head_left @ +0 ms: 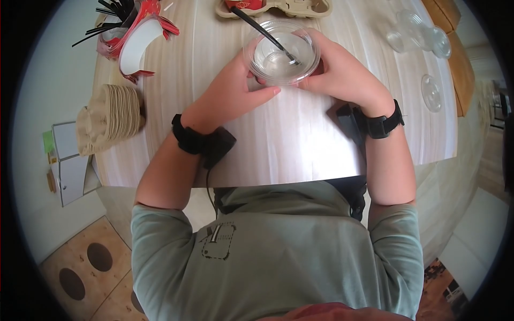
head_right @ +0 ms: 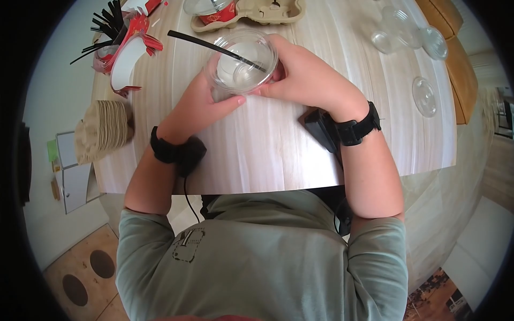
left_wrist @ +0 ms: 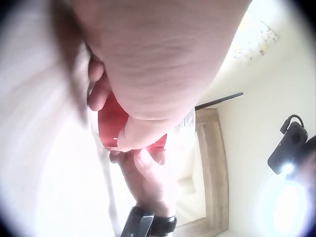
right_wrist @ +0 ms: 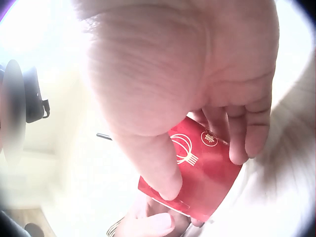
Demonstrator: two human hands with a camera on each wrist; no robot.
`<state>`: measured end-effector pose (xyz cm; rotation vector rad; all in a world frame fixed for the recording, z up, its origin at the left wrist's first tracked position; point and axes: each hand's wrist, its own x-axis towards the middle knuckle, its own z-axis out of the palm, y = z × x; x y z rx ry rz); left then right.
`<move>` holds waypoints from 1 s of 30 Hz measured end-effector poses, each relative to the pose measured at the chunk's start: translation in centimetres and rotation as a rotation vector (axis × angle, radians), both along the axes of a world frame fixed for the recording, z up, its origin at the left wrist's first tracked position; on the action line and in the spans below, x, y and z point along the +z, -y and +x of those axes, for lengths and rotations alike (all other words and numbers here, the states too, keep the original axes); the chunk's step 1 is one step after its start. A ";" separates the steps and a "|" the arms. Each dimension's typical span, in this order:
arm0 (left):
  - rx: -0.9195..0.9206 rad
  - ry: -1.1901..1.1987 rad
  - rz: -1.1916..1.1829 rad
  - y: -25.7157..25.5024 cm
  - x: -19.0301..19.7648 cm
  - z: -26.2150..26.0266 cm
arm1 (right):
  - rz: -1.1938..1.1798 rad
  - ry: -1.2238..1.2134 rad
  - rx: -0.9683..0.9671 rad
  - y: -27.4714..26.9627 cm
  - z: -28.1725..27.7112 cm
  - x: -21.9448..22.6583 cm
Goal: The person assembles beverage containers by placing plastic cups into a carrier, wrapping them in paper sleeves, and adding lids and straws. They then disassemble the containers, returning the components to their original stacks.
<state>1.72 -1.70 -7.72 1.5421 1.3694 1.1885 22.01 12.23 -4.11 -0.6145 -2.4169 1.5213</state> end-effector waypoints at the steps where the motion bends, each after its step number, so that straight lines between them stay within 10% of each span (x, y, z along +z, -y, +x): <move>1: -0.007 0.027 0.009 0.0 -0.1 -0.1 | -0.019 -0.010 -0.008 0.0 0.0 -0.1; 30: 0.012 0.329 -0.150 -0.2 -0.1 0.0 | 0.092 -0.202 -0.076 0.5 -0.7 -0.6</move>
